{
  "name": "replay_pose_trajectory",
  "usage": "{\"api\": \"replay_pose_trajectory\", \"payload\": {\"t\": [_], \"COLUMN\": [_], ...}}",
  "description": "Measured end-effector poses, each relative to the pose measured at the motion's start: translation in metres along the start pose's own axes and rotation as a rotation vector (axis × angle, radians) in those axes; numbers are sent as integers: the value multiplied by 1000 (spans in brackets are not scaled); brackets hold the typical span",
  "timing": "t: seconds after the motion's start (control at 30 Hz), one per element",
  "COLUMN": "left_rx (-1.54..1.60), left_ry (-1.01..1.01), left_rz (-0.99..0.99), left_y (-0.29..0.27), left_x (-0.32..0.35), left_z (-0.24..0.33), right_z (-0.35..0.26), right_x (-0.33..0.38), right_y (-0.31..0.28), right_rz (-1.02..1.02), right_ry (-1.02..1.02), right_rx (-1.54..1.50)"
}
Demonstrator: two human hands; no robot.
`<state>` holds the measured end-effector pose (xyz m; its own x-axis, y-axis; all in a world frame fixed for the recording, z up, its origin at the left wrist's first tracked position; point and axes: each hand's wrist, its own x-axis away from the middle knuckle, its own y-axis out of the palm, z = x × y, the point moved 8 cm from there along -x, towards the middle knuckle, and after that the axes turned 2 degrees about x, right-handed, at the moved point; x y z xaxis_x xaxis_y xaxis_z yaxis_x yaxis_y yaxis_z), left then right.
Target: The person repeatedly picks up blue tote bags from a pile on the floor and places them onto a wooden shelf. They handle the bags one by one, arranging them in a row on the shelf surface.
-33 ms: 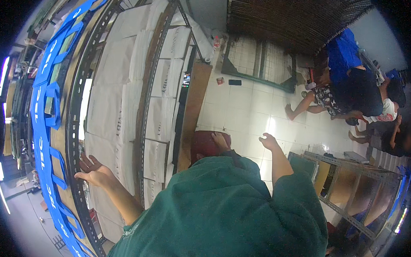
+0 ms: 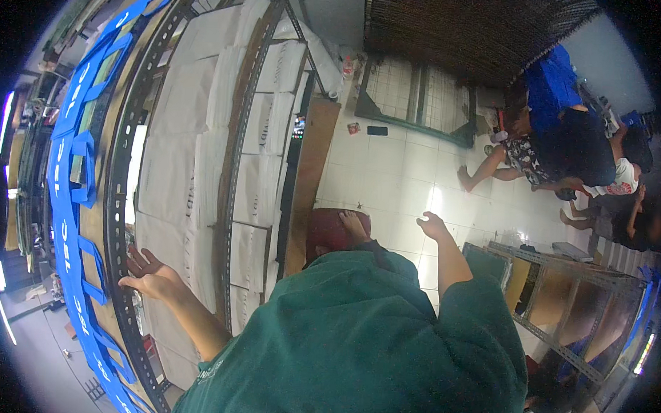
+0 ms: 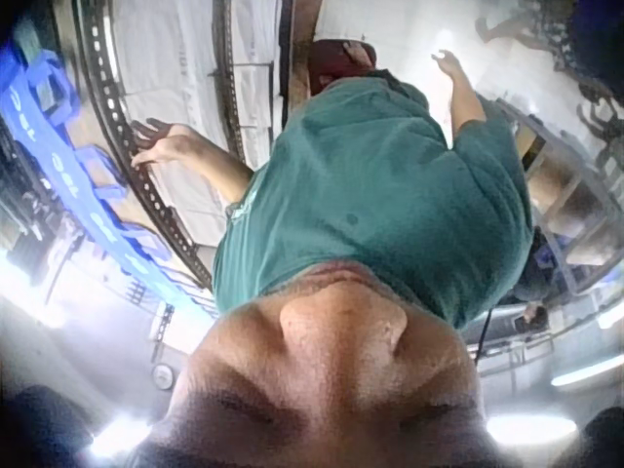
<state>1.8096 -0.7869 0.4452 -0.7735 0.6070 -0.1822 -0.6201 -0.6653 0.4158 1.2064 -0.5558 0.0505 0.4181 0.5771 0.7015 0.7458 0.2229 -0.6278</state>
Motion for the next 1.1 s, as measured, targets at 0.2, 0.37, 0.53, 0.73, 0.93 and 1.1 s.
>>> {"api": "replay_pose_trajectory", "payload": {"t": [0.2, 0.37, 0.53, 0.73, 0.93, 1.1], "left_rx": [-23, 65, 144, 104, 91, 124], "left_ry": [17, 48, 106, 203, 231, 163], "left_rz": [-18, -117, -148, 46, 73, 128], "left_y": [-12, -23, -38, -37, -14, -12], "left_x": [-7, -19, -35, -25, -12, -10], "left_z": [-6, -8, -16, -6, -1, 6], "right_z": [31, 53, 113, 33, -239, -166], "right_x": [24, 49, 71, 36, -14, -38], "right_y": [24, 32, -24, -177, -196, -112], "right_rz": [-60, -88, -2, 164, 76, -126], "right_ry": [72, 96, 160, -80, -447, -290], "right_rx": [20, 41, -208, -58, -279, -118]}}
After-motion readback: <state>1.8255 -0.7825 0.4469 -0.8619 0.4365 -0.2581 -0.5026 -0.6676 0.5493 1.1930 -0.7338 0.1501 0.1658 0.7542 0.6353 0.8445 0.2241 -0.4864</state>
